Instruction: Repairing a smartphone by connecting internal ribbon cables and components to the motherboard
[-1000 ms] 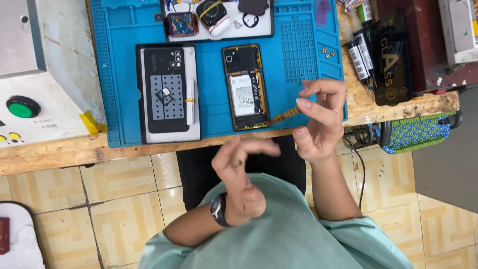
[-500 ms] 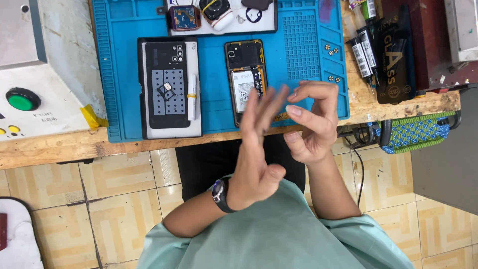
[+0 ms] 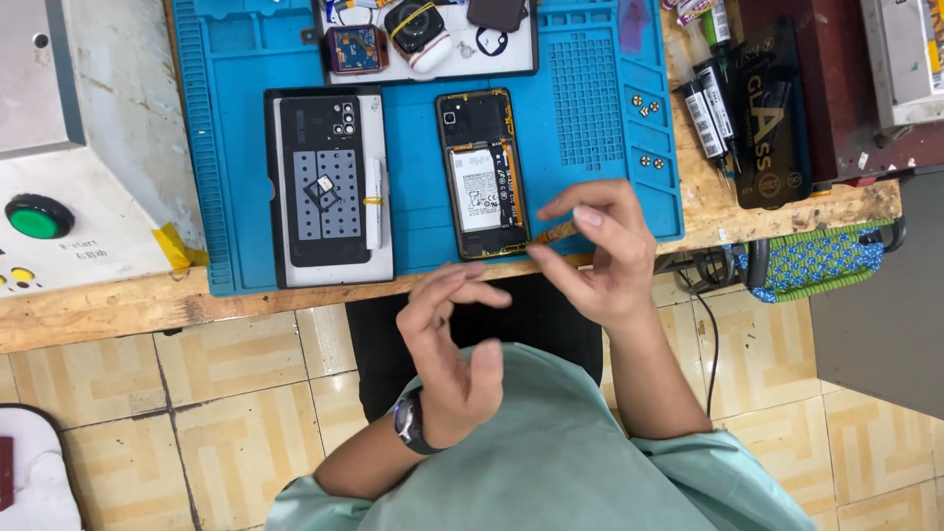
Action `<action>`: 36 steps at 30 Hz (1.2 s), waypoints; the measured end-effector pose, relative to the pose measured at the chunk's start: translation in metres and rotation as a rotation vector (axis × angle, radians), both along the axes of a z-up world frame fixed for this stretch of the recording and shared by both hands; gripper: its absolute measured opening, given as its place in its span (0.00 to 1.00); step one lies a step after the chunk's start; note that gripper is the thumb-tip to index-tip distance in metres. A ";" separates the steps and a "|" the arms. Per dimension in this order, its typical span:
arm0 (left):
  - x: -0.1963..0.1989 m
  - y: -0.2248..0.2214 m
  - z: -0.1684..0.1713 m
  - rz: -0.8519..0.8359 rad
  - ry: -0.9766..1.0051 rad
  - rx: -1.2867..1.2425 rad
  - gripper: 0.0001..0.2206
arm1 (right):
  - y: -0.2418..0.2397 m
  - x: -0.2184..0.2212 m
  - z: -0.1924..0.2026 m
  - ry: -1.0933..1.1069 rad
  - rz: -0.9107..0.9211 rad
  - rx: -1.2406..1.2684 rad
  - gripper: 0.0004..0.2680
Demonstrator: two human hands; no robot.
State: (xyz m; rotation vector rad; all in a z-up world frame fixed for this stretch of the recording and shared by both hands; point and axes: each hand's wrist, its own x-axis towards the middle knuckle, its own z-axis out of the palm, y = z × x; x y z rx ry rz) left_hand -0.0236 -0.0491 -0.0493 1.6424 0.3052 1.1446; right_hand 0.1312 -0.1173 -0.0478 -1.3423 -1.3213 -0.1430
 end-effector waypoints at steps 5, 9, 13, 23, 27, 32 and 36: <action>0.009 0.026 0.023 0.027 0.332 0.257 0.18 | -0.001 -0.002 -0.005 0.230 0.093 0.013 0.24; 0.020 0.030 0.027 0.018 0.489 0.431 0.14 | 0.000 -0.008 0.003 0.359 0.012 0.035 0.23; 0.025 0.029 0.031 0.036 0.523 0.450 0.10 | 0.002 -0.012 0.007 0.355 -0.014 0.050 0.23; -0.013 0.073 0.047 0.418 0.749 0.458 0.06 | 0.004 -0.020 0.009 0.362 0.116 -0.054 0.22; -0.022 0.090 0.036 0.542 0.888 0.432 0.08 | 0.003 -0.018 0.007 0.344 0.137 -0.109 0.23; -0.025 0.093 0.027 0.540 0.916 0.457 0.11 | 0.004 -0.016 0.003 0.266 0.161 -0.089 0.24; -0.026 0.094 0.026 0.545 0.909 0.447 0.12 | 0.005 -0.014 0.001 0.216 0.171 -0.056 0.24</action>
